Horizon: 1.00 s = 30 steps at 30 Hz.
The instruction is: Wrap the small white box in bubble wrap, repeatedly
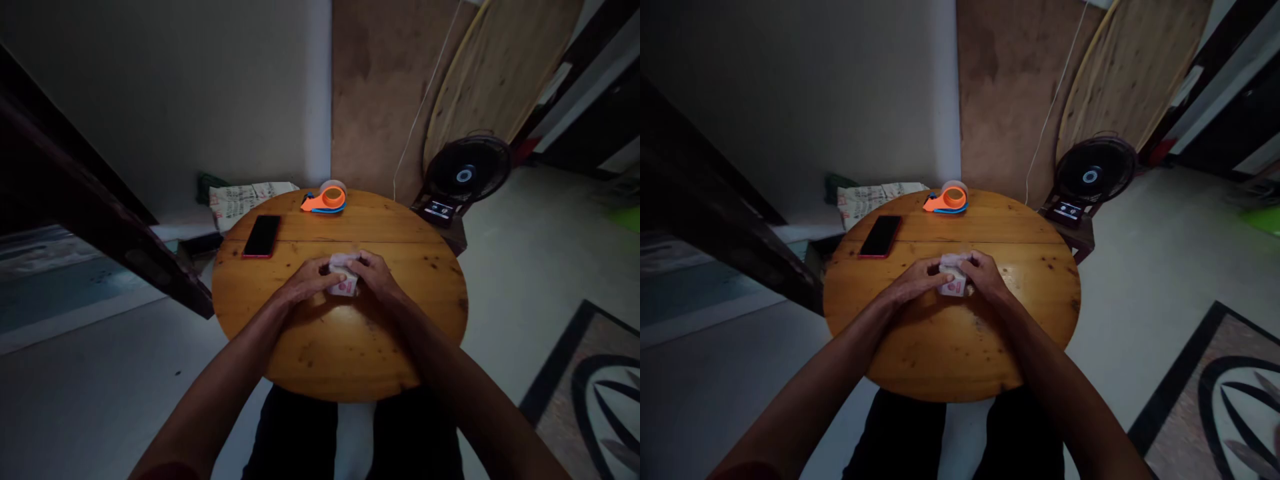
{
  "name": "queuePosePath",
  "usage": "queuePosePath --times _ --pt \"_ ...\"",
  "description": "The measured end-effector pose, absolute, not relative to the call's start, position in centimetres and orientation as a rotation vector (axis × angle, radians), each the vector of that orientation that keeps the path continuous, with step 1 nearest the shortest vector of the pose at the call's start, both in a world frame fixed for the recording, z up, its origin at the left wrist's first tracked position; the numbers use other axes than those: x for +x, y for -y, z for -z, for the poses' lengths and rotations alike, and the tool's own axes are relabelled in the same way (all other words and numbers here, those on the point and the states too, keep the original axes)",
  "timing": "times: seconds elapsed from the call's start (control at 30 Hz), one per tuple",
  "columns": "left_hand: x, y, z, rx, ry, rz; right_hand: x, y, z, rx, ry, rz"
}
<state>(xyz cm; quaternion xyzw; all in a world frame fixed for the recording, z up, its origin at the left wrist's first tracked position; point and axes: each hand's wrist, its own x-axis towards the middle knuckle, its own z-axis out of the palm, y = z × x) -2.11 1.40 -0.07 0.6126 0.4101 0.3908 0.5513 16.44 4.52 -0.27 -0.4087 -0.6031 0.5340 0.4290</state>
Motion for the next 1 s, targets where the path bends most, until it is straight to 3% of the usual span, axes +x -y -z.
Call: queuePosePath --times 0.37,1.0 --pt "-2.00 -1.86 0.54 1.342 -0.928 -1.008 16.60 -3.34 0.08 -0.898 1.583 -1.358" --pt "-1.37 -1.73 1.08 1.354 -0.989 -1.120 16.66 -3.60 0.64 -1.012 1.805 -1.120"
